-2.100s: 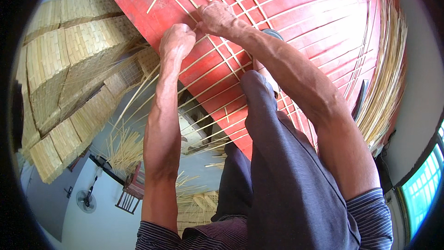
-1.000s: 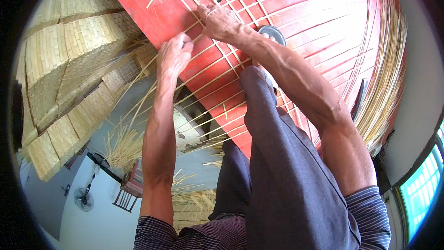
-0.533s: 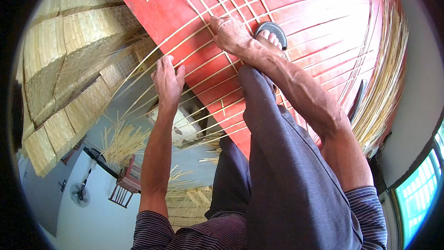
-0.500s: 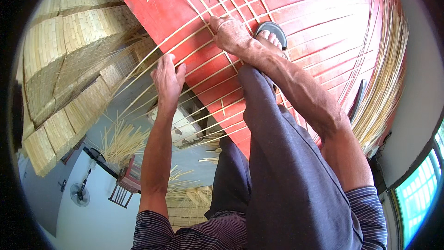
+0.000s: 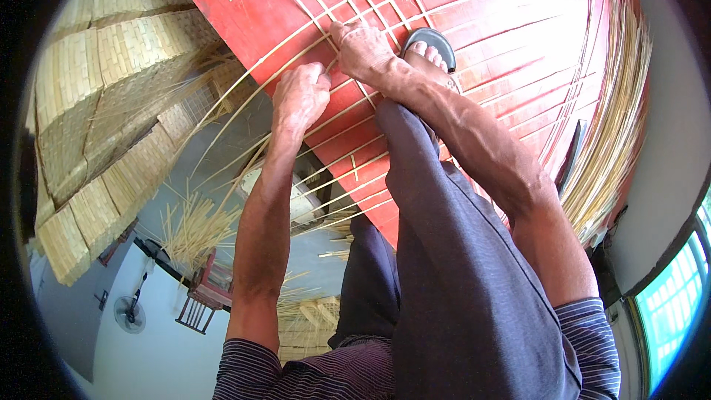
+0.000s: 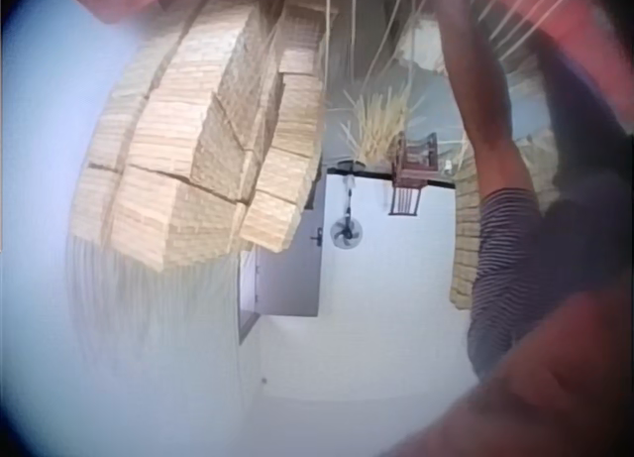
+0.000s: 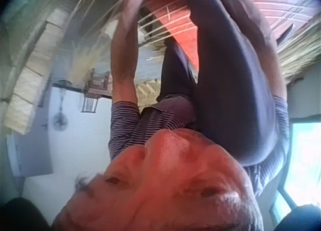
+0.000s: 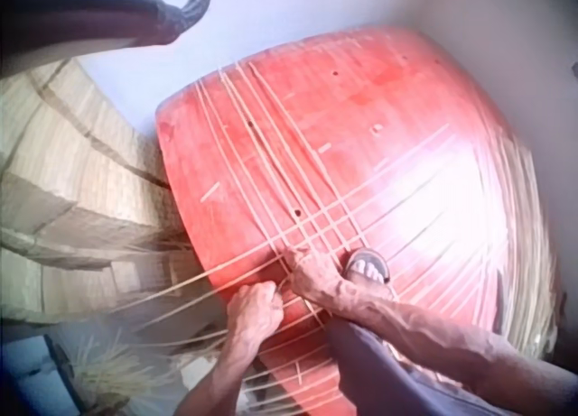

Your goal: The person weaves thin bamboo strips into a grid pattern on a large red work surface. They interlace the strips by hand, occasionally using a small wooden block to press the weave tight, and later gather a bundle of bamboo strips from the floor.

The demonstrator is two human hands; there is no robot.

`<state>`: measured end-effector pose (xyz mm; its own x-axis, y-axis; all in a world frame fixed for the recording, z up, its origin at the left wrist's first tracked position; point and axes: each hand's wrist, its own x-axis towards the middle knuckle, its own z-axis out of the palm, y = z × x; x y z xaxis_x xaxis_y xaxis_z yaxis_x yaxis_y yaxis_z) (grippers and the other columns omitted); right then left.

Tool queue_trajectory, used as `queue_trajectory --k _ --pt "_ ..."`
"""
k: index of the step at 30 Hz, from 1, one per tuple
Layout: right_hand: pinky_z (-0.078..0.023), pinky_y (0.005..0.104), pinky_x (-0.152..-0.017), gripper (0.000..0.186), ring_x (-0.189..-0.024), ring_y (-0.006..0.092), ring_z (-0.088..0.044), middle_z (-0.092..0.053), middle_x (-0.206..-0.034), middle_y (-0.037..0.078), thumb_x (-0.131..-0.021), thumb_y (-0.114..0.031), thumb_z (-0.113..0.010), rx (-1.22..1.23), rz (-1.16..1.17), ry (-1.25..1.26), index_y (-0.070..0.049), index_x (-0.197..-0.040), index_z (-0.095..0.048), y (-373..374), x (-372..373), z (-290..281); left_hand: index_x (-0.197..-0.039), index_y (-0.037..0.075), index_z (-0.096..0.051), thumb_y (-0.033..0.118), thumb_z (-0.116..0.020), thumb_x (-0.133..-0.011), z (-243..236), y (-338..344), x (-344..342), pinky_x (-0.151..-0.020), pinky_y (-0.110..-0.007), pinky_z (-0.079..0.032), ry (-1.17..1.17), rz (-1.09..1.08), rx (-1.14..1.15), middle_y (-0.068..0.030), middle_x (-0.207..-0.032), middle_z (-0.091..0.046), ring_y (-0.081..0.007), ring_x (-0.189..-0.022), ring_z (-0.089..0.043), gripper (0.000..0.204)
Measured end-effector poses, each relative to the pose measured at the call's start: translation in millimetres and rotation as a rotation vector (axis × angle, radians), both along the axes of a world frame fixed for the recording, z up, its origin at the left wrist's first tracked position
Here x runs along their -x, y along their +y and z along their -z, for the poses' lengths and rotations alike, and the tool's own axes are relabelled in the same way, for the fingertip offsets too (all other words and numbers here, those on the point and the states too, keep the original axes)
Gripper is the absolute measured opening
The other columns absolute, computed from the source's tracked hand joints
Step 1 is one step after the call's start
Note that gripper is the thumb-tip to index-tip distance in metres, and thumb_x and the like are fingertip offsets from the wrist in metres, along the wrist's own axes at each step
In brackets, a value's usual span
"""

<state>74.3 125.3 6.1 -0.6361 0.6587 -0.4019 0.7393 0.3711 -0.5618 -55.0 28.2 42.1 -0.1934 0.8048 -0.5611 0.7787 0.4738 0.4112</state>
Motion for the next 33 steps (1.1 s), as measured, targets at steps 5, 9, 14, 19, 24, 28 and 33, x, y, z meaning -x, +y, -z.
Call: queue_trajectory --k 5,9,14,19,24,28,33 --pt "-0.051 0.0525 -0.073 0.025 -0.084 0.0438 -0.066 -0.068 -0.083 0.021 -0.075 -0.01 -0.072 -0.134 0.034 0.098 -0.001 -0.092 -0.056 -2 0 9 -0.087 0.001 -0.067 0.02 -0.055 -0.088 -8 3 -7 -0.079 -0.057 -0.051 0.012 -0.019 -0.019 -0.0279 -0.087 -0.067 -0.0482 -0.088 -0.065 0.022" --pt "-0.052 0.0522 -0.078 0.027 -0.093 0.0436 -0.065 -0.067 -0.093 0.024 -0.078 -0.011 -0.068 -0.061 0.005 0.011 -0.002 -0.101 -0.058 -1 1 4 -0.087 0.001 -0.066 0.019 -0.056 -0.087 -15 3 -12 -0.079 -0.058 -0.051 0.014 -0.032 -0.032 -0.0276 -0.086 -0.068 -0.0474 -0.087 -0.066 0.021" --pt "-0.052 0.0519 -0.073 0.024 -0.085 0.0424 -0.067 -0.068 -0.084 0.021 -0.078 -0.014 -0.069 -0.137 0.048 0.049 -0.003 -0.097 -0.061 -2 -1 10 -0.086 0.001 -0.067 0.018 -0.056 -0.087 -9 3 -12 -0.077 -0.057 -0.052 0.034 -0.001 -0.05 -0.0274 -0.085 -0.068 -0.0475 -0.086 -0.066 0.02" --pt "-0.052 0.0532 -0.076 0.019 -0.089 0.044 -0.066 -0.067 -0.089 0.025 -0.077 -0.008 -0.064 -0.069 0.044 0.081 -0.001 -0.095 -0.061 -10 11 9 -0.082 0.002 -0.067 0.018 -0.056 -0.087 -20 2 -16 -0.075 -0.056 -0.053 0.06 -0.038 -0.024 -0.0265 -0.085 -0.068 -0.0474 -0.084 -0.066 0.02" --pt "-0.052 0.0546 -0.078 0.018 -0.093 0.0458 -0.065 -0.067 -0.091 0.027 -0.078 -0.005 -0.061 -0.015 0.042 0.124 0.0 -0.095 -0.061 1 -6 7 -0.1 0.007 -0.068 0.022 -0.061 -0.088 -10 -9 7 -0.082 -0.053 -0.05 0.097 -0.022 -0.052 -0.0225 -0.095 -0.069 -0.0402 -0.095 -0.066 0.02" --pt "-0.052 0.0533 -0.078 0.017 -0.088 0.0465 -0.066 -0.066 -0.086 0.026 -0.078 -0.004 -0.061 0.075 0.011 0.081 0.001 -0.094 -0.06 -13 -19 -4 -0.103 0.006 -0.065 0.013 -0.063 -0.09 -19 -44 6 -0.085 -0.045 -0.047 0.143 0.046 -0.66 -0.0121 -0.096 -0.065 -0.0328 -0.094 -0.063 0.015" --pt "-0.053 0.0524 -0.077 0.016 -0.088 0.0457 -0.066 -0.066 -0.086 0.027 -0.078 -0.002 -0.058 0.105 -0.022 0.078 0.0 -0.094 -0.059 -23 -29 7 -0.107 0.003 -0.061 0.02 -0.062 -0.089 6 -101 6 -0.089 -0.049 -0.045 0.209 -0.071 -0.411 -0.0171 -0.107 -0.06 -0.0368 -0.101 -0.059 0.025"
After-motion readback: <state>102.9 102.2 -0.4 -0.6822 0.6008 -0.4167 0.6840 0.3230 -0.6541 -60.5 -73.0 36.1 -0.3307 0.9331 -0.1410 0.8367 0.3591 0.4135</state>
